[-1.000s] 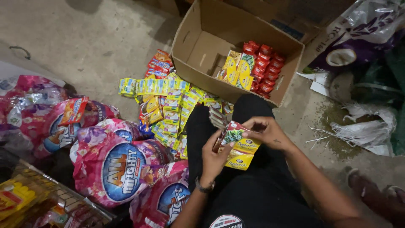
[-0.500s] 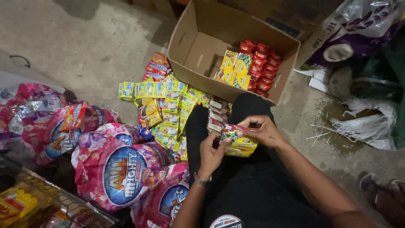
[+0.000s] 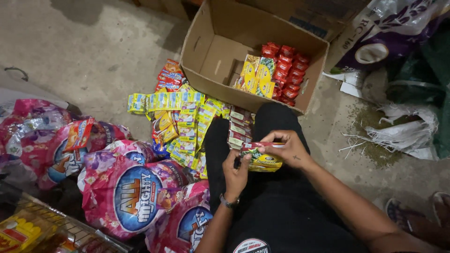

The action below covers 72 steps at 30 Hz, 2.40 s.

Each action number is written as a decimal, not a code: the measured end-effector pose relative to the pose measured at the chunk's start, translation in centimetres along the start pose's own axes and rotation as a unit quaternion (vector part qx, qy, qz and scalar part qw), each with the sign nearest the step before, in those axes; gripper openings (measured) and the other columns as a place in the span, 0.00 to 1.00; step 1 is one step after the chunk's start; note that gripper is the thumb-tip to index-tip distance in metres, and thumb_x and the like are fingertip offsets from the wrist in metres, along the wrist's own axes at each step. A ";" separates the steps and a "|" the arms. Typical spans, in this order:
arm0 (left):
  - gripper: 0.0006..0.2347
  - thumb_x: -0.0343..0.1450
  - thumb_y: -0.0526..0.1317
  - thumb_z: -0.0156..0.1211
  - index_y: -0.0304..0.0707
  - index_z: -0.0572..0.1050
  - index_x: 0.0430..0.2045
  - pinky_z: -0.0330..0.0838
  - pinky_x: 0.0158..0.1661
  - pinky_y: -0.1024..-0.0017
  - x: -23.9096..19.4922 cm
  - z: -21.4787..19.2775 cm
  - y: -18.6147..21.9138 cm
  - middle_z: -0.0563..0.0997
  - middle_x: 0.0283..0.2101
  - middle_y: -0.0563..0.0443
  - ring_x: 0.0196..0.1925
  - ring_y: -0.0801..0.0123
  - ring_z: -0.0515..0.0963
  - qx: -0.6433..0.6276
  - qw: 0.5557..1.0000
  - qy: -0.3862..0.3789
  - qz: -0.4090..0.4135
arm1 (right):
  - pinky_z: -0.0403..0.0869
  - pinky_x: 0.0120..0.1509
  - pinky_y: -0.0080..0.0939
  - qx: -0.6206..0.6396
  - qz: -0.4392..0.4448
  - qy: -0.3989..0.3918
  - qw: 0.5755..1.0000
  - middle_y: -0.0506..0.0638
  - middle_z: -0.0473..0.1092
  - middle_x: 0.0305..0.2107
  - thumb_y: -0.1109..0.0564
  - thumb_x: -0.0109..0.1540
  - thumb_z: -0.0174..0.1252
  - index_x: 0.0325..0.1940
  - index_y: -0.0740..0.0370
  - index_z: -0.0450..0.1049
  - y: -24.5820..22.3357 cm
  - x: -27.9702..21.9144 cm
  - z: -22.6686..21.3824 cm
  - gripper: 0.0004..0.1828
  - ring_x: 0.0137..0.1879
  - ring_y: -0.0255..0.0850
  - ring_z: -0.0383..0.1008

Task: The person sorts and packs sachet strips into a cardboard box in a storage area.

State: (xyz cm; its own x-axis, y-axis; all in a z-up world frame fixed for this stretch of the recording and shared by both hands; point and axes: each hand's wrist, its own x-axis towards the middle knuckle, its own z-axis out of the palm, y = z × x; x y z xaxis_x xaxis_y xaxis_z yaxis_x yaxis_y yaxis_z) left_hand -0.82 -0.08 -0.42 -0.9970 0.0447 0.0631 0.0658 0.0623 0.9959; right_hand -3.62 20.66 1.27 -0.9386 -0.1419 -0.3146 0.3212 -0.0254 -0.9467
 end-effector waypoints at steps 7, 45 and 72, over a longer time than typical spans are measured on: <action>0.11 0.72 0.41 0.65 0.29 0.76 0.37 0.73 0.39 0.74 2.3 -0.3 2.9 0.81 0.34 0.49 0.37 0.75 0.78 0.002 0.999 -0.038 0.002 | 0.76 0.44 0.32 -0.016 -0.013 -0.019 1.000 0.46 0.80 0.30 0.60 0.58 0.70 0.36 0.67 0.82 0.4 -0.5 0.9 0.07 0.37 0.29 0.77; 0.12 0.77 0.42 0.58 0.31 0.75 0.27 0.68 0.32 0.78 3.0 1.0 1.0 0.77 0.27 0.57 0.31 0.83 0.72 -0.049 0.990 0.128 -0.034 | 0.77 0.56 0.35 0.101 -0.052 0.024 0.993 0.46 0.73 0.44 0.62 0.56 0.67 0.64 0.59 0.69 -3.1 -1.4 2.2 0.32 0.49 0.32 0.76; 0.08 0.78 0.40 0.55 0.32 0.71 0.36 0.71 0.39 0.76 3.7 1.6 1.6 0.76 0.33 0.54 0.37 0.80 0.72 -0.046 0.997 0.059 -0.010 | 0.73 0.49 0.32 0.013 -0.114 0.205 0.972 0.47 0.76 0.33 0.60 0.63 0.68 0.37 0.65 0.75 2.7 -0.4 3.0 0.08 0.41 0.30 0.73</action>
State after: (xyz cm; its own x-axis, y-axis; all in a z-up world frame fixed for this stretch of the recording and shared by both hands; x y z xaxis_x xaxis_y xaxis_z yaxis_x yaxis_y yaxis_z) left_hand -4.29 1.78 1.33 -0.9962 -0.0740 0.0452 0.0475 -0.0297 0.9984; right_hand -1.96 17.69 -0.98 -0.9555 0.2766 -0.1024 0.0960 -0.0366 -0.9947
